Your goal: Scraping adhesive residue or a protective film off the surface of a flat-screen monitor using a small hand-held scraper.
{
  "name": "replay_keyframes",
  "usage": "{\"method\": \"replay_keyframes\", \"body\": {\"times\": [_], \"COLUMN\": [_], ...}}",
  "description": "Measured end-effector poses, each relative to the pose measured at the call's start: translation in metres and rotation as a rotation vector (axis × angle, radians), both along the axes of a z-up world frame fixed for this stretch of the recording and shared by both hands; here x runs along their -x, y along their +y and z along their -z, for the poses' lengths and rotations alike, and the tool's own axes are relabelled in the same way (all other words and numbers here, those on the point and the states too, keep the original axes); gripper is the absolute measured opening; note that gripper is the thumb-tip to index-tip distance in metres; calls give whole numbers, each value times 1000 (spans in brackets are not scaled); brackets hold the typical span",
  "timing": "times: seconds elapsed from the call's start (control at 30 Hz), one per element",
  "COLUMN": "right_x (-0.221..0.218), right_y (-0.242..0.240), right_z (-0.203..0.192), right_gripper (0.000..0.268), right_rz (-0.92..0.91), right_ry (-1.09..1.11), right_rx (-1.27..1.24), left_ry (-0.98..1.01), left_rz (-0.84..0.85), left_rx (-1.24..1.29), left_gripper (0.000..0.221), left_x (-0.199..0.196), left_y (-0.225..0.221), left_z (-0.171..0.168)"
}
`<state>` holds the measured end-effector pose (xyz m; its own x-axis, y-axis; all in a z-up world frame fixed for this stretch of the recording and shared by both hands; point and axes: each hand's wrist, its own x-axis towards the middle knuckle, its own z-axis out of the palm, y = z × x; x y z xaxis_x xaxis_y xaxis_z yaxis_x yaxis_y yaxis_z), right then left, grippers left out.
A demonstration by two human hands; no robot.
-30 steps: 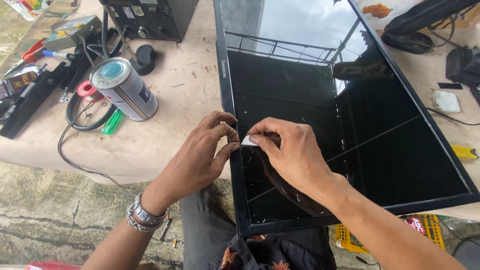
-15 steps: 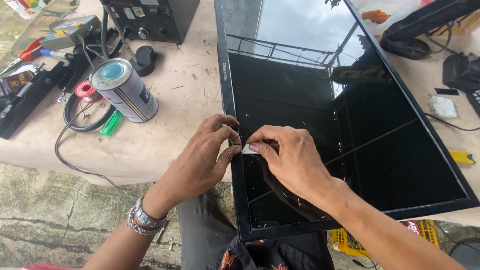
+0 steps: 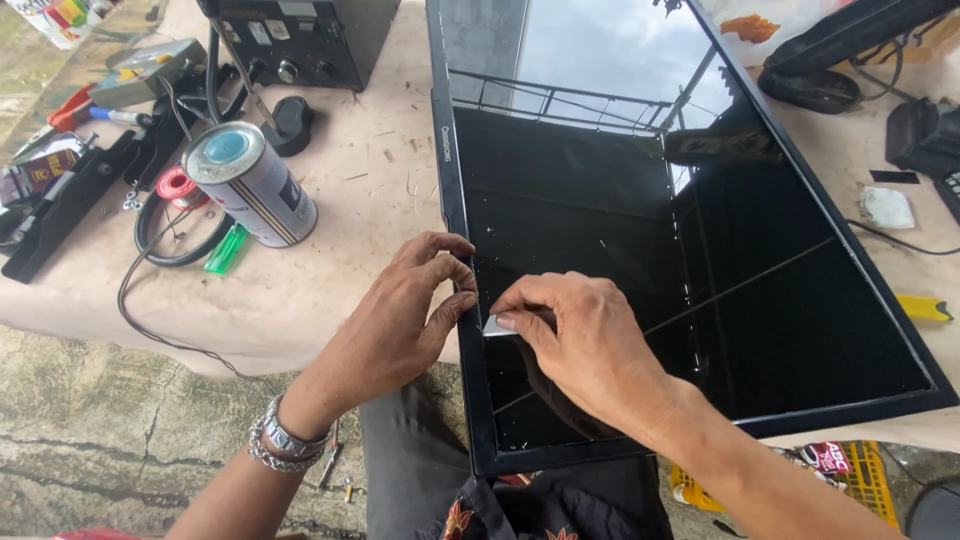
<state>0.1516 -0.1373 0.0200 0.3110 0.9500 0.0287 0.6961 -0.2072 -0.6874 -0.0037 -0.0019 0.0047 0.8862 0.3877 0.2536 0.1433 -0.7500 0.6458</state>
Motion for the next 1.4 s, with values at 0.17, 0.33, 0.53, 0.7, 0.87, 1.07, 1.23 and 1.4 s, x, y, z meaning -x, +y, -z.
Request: {"method": "replay_keyframes", "body": {"times": [0.17,0.33,0.53,0.7,0.87,1.07,1.23,1.4], "right_x": [3,5,9,7,10,9,3,-8], "right_y": [-8,-11,-18,-24,-31,-37,-38,-15], "right_z": [-3,-4,0,19,15,13,14,1], "right_gripper": [17,16,19,9,8,11,12,16], "right_rz": [4,-6,25,-18,-42,-69,-143,154], "right_ry": [34,37,77,-21,-14,6,39,67], "right_rx": [21,24,48,-63,-9,9,-48,104], "left_ry": [6,13,-44,-107,-59,-137,-127,-105], "left_rz": [-21,-55,-44,72,22,0,-16,-20], "left_rx": [-29,-20,-51,-88,-102,-149,-119,-117], "left_gripper": [8,9,14,17,29,18,5,7], "left_x": [0,5,11,15,10,-8,-13,-12], "left_y": [-3,-12,-22,-19,-11,4,8,9], "left_z": [5,8,9,7,8,17,16,16]}}
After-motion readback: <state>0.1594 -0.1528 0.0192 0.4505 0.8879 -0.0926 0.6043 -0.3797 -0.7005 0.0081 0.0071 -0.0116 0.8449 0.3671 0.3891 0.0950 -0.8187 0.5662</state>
